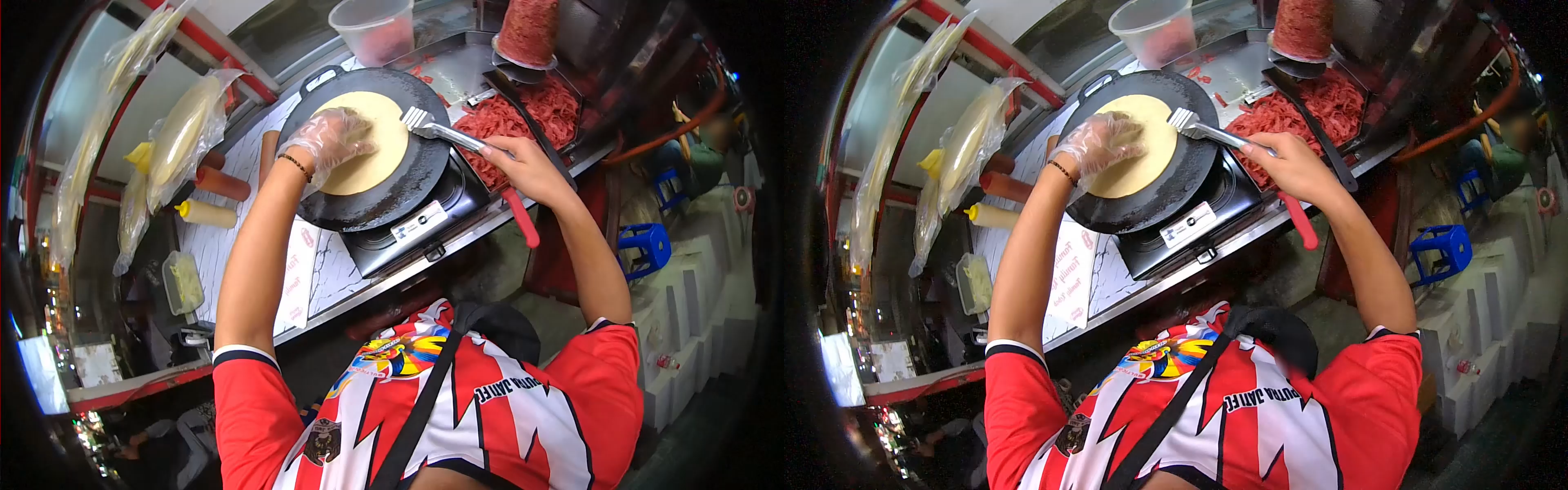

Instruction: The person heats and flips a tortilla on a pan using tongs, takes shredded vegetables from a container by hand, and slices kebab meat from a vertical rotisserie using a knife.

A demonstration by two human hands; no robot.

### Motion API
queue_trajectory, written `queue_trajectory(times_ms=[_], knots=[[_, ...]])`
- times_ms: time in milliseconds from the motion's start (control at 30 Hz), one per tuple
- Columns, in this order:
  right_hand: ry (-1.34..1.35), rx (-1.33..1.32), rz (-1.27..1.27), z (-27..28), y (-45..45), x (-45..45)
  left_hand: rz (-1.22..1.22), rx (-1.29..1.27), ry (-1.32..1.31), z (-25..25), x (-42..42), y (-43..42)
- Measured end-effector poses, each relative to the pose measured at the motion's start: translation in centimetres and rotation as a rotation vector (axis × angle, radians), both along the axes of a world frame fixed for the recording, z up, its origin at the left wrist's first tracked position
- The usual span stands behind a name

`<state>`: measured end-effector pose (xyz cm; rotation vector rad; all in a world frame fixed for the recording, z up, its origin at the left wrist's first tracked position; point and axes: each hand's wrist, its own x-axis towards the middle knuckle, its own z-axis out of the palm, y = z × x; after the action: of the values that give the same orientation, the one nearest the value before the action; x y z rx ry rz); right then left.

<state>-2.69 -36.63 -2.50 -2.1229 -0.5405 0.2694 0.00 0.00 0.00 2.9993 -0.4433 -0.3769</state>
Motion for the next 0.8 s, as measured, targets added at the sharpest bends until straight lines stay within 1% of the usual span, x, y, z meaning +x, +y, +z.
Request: queue_trajectory(times_ms=[67,100,200,300,333,400,500,567,767,800], knots=[[-0.159,0.089,0.010,-0.6,0.7,0.3,-0.019,0.040,-0.053,0.5,-0.3,-0.3],[-0.068,0.078,0.014,-1.1,0.0,-0.8,-0.020,0.032,-0.025,-0.2,-1.4,-1.1],[0.023,0.040,0.036,-0.3,0.1,0.9,-0.023,-0.008,-0.085,-0.5,-1.1,-1.2],[-0.038,0.095,0.024,-1.9,1.2,1.3,-0.072,-0.040,-0.109,-1.8,-0.6,-0.4],[-0.010,0.037,0.019,-1.5,1.1,1.1,-0.092,-0.056,-0.120,-2.3,-0.3,-0.1],[-0.021,0.087,0.016,-1.0,0.6,0.0,-0.119,-0.090,-0.143,-3.1,0.0,0.7],[0.034,0.080,0.025,0.4,-0.2,-1.4,-0.099,-0.085,-0.138,-1.9,-0.8,-0.1],[0.068,0.046,0.055,1.0,-0.7,-1.7,-0.110,-0.087,-0.145,-2.3,-0.7,0.1],[0.060,0.023,-0.026,0.9,-0.5,-1.3,-0.107,-0.060,-0.139,-2.2,-0.3,0.0],[0.006,0.049,-0.025,0.5,-0.3,-1.1,-0.108,-0.048,-0.130,-2.3,-0.2,0.0]])
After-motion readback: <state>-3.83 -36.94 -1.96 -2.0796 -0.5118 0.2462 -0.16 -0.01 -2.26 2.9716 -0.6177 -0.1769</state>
